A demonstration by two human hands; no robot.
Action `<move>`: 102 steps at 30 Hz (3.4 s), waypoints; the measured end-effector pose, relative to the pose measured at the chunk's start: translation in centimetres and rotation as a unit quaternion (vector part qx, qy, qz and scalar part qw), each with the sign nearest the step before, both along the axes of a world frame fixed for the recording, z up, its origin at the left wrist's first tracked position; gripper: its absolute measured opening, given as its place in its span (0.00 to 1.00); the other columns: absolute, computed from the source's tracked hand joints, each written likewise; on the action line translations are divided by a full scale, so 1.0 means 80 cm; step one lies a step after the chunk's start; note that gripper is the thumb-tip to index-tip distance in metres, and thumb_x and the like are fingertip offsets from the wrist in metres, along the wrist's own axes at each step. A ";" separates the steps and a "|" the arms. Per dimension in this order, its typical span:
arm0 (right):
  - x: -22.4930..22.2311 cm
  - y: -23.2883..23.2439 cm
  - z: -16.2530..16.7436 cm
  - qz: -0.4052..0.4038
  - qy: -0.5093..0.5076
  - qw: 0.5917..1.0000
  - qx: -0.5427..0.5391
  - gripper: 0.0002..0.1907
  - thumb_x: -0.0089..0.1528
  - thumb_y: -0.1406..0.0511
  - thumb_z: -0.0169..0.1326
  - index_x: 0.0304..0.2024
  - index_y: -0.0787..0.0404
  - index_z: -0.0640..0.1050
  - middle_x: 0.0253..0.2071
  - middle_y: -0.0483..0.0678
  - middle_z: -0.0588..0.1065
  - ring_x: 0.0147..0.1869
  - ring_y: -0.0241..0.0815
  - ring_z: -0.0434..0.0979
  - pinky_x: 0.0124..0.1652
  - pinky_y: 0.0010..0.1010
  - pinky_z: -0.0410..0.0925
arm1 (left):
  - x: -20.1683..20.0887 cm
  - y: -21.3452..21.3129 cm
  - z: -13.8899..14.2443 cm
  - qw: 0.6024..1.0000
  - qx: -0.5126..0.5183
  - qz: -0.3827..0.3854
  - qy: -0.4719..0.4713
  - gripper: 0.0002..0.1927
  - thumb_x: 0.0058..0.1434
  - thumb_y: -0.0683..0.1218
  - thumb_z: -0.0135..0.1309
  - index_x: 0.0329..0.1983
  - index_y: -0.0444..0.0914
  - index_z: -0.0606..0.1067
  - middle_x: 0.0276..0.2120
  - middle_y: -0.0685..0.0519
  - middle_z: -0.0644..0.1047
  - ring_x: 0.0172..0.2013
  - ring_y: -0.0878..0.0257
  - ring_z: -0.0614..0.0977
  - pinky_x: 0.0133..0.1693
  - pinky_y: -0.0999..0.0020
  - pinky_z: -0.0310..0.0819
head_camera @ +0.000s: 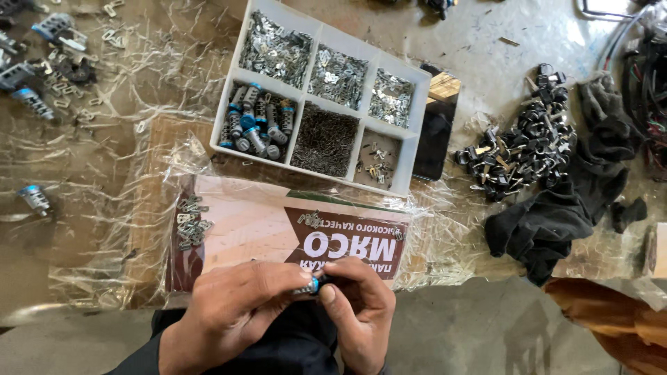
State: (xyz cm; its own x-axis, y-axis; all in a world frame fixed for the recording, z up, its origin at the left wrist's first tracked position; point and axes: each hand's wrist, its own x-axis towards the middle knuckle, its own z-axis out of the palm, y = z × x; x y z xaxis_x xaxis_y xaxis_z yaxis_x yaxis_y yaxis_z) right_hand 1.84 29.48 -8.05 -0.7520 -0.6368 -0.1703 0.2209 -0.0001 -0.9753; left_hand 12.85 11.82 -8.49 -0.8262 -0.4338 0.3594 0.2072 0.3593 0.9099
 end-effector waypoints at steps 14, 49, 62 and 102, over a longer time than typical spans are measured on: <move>-0.033 -0.014 0.026 0.102 -0.192 0.976 0.002 0.13 0.66 0.66 0.60 0.43 0.72 0.77 0.32 0.49 0.75 0.30 0.33 0.73 0.32 0.24 0.67 | 0.017 -0.020 0.021 0.997 -0.073 0.027 0.000 0.19 0.53 0.44 0.70 0.48 0.38 0.79 0.35 0.50 0.83 0.34 0.56 0.87 0.34 0.66 0.79; 0.012 -0.009 -0.010 -0.059 0.016 0.994 -0.086 0.12 0.63 0.81 0.55 0.48 0.69 0.75 0.46 0.55 0.73 0.44 0.42 0.77 0.44 0.33 0.74 | 0.051 -0.063 0.009 0.908 -0.293 0.263 -0.147 0.19 0.61 0.46 0.65 0.55 0.39 0.77 0.59 0.48 0.75 0.65 0.48 0.69 0.69 0.46 0.56; 0.008 0.006 -0.013 -0.004 0.082 0.996 -0.044 0.15 0.59 0.84 0.58 0.47 0.69 0.79 0.45 0.55 0.76 0.47 0.41 0.79 0.47 0.29 0.73 | 0.003 -0.016 0.032 0.997 0.053 -0.016 -0.051 0.15 0.56 0.42 0.67 0.47 0.41 0.80 0.39 0.52 0.84 0.39 0.57 0.87 0.39 0.68 0.83; 0.005 -0.016 -0.009 0.015 -0.089 0.994 -0.055 0.11 0.64 0.72 0.61 0.46 0.73 0.77 0.39 0.54 0.74 0.39 0.41 0.79 0.38 0.31 0.74 | 0.012 -0.026 0.024 0.986 0.148 -0.047 -0.067 0.15 0.59 0.37 0.64 0.50 0.38 0.80 0.39 0.50 0.86 0.39 0.62 0.91 0.38 0.72 0.85</move>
State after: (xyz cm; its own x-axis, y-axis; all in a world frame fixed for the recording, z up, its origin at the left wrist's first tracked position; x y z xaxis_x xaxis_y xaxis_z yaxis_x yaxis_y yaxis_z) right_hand 2.22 28.23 -8.81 -0.6965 -0.6806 -0.2273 0.3914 -0.0948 -0.9153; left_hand 13.84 9.71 -6.59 -0.8997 -0.4216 0.1131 0.0973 0.0589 0.9935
